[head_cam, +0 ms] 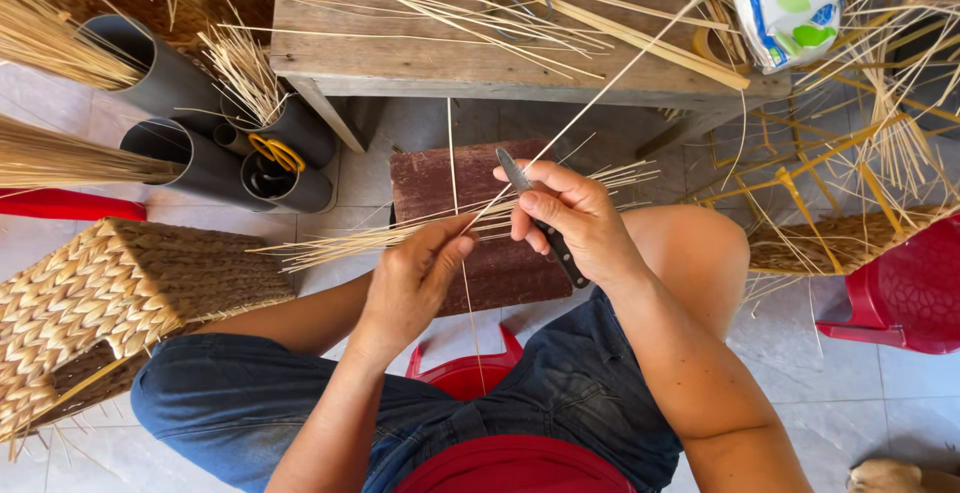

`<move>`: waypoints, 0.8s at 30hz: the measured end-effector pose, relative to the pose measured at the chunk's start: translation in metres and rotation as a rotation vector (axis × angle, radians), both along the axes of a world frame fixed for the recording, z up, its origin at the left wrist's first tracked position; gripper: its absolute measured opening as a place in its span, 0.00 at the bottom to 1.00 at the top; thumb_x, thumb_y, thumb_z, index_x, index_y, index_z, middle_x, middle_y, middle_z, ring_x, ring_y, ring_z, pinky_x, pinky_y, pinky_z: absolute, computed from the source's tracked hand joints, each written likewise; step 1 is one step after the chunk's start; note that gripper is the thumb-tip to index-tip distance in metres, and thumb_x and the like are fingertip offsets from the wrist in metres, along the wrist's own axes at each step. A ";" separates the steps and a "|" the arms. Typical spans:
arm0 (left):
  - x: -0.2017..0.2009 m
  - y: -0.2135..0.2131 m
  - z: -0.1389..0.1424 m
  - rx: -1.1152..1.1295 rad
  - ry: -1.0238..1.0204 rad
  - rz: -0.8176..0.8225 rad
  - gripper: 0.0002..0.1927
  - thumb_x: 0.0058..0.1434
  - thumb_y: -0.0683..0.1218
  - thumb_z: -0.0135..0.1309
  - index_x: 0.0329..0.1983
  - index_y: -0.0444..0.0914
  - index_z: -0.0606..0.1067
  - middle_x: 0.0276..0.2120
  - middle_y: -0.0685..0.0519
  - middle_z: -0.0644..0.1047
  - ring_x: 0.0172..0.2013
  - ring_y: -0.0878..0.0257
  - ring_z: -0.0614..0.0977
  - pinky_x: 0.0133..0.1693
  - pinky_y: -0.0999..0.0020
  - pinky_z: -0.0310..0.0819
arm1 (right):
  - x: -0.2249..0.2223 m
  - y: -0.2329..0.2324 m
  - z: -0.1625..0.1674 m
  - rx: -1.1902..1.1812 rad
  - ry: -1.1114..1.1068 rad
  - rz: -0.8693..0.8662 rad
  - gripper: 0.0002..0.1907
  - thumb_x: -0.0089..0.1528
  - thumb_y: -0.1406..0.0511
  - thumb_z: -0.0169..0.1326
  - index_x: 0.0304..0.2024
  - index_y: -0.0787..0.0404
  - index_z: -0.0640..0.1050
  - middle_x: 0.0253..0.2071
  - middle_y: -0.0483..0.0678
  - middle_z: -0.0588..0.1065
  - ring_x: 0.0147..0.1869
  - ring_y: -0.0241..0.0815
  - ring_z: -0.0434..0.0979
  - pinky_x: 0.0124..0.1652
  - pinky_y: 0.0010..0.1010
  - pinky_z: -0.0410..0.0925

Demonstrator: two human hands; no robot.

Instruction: The person sits on a low stool and splits thin bamboo strips with a small knife, drawing each strip against the blade to shave and even it, then sets finished strips on a growing pile on the work block and reaches for the next one.

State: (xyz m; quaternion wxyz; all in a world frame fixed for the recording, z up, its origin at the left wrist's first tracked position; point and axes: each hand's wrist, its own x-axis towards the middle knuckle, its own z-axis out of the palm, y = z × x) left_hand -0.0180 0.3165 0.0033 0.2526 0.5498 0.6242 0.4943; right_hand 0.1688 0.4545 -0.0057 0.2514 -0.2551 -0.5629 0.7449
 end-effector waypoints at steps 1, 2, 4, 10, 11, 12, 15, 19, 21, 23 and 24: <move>0.003 0.000 -0.005 -0.062 -0.151 -0.068 0.13 0.68 0.44 0.56 0.54 0.35 0.78 0.31 0.50 0.83 0.32 0.69 0.84 0.35 0.70 0.77 | 0.001 0.000 0.000 0.002 0.005 -0.004 0.18 0.72 0.68 0.49 0.62 0.67 0.74 0.31 0.49 0.76 0.29 0.32 0.70 0.29 0.21 0.66; 0.006 0.001 -0.009 -0.121 -0.193 -0.058 0.12 0.68 0.44 0.55 0.53 0.36 0.80 0.27 0.52 0.81 0.29 0.70 0.81 0.31 0.71 0.75 | 0.000 -0.001 -0.001 0.008 -0.005 -0.004 0.17 0.71 0.68 0.49 0.62 0.67 0.74 0.30 0.48 0.76 0.28 0.32 0.71 0.29 0.21 0.66; 0.009 0.002 -0.016 -0.234 -0.275 -0.036 0.11 0.68 0.43 0.55 0.51 0.38 0.82 0.20 0.55 0.77 0.21 0.71 0.75 0.24 0.72 0.70 | -0.001 -0.002 -0.001 0.026 -0.027 -0.002 0.17 0.71 0.68 0.49 0.62 0.65 0.73 0.30 0.48 0.76 0.28 0.31 0.71 0.28 0.20 0.66; -0.001 -0.003 -0.009 -0.193 -0.157 0.008 0.10 0.68 0.42 0.54 0.50 0.38 0.83 0.17 0.57 0.72 0.20 0.74 0.73 0.23 0.75 0.68 | 0.005 0.005 0.002 0.062 -0.059 -0.060 0.16 0.71 0.68 0.49 0.60 0.65 0.75 0.29 0.48 0.76 0.27 0.30 0.70 0.27 0.20 0.65; -0.002 -0.005 -0.006 -0.187 -0.153 0.001 0.10 0.68 0.41 0.54 0.49 0.38 0.83 0.17 0.56 0.73 0.20 0.74 0.73 0.23 0.75 0.68 | 0.009 0.008 0.004 0.042 -0.027 -0.088 0.16 0.71 0.68 0.50 0.60 0.65 0.75 0.29 0.48 0.76 0.27 0.30 0.70 0.28 0.20 0.64; -0.003 -0.006 -0.003 -0.181 -0.149 -0.006 0.10 0.68 0.41 0.54 0.49 0.38 0.83 0.17 0.56 0.73 0.20 0.73 0.72 0.23 0.75 0.68 | 0.012 0.011 0.005 0.024 0.005 -0.116 0.16 0.71 0.68 0.50 0.60 0.66 0.75 0.30 0.48 0.76 0.27 0.31 0.69 0.28 0.20 0.64; -0.007 -0.009 0.003 -0.154 -0.148 -0.037 0.09 0.68 0.41 0.54 0.48 0.37 0.82 0.20 0.56 0.76 0.21 0.74 0.73 0.23 0.75 0.69 | 0.026 0.021 0.008 0.015 0.064 -0.145 0.16 0.72 0.68 0.51 0.61 0.66 0.75 0.31 0.49 0.76 0.28 0.32 0.69 0.29 0.21 0.63; -0.013 -0.015 0.005 -0.156 -0.100 -0.045 0.09 0.67 0.41 0.55 0.47 0.37 0.83 0.20 0.56 0.77 0.20 0.73 0.73 0.23 0.75 0.68 | 0.046 0.035 0.006 -0.035 0.117 -0.238 0.17 0.72 0.67 0.51 0.62 0.65 0.74 0.30 0.49 0.75 0.27 0.32 0.69 0.28 0.22 0.63; -0.017 -0.018 0.005 -0.166 -0.091 -0.047 0.09 0.67 0.40 0.55 0.47 0.37 0.82 0.21 0.57 0.78 0.20 0.74 0.74 0.23 0.76 0.69 | 0.059 0.046 0.003 -0.029 0.165 -0.306 0.16 0.72 0.67 0.52 0.62 0.64 0.74 0.31 0.48 0.75 0.27 0.32 0.69 0.27 0.23 0.63; -0.023 -0.022 0.005 -0.190 -0.081 -0.040 0.09 0.66 0.41 0.55 0.46 0.38 0.82 0.20 0.57 0.77 0.20 0.73 0.74 0.22 0.75 0.68 | 0.074 0.057 0.000 -0.032 0.204 -0.378 0.16 0.73 0.67 0.52 0.63 0.63 0.75 0.31 0.48 0.74 0.28 0.33 0.69 0.27 0.23 0.63; -0.026 -0.025 0.005 -0.209 -0.075 -0.033 0.09 0.66 0.41 0.56 0.46 0.38 0.83 0.19 0.56 0.76 0.20 0.73 0.73 0.22 0.75 0.68 | 0.081 0.063 0.000 -0.037 0.219 -0.416 0.16 0.73 0.67 0.53 0.63 0.62 0.75 0.31 0.48 0.74 0.28 0.33 0.69 0.27 0.24 0.63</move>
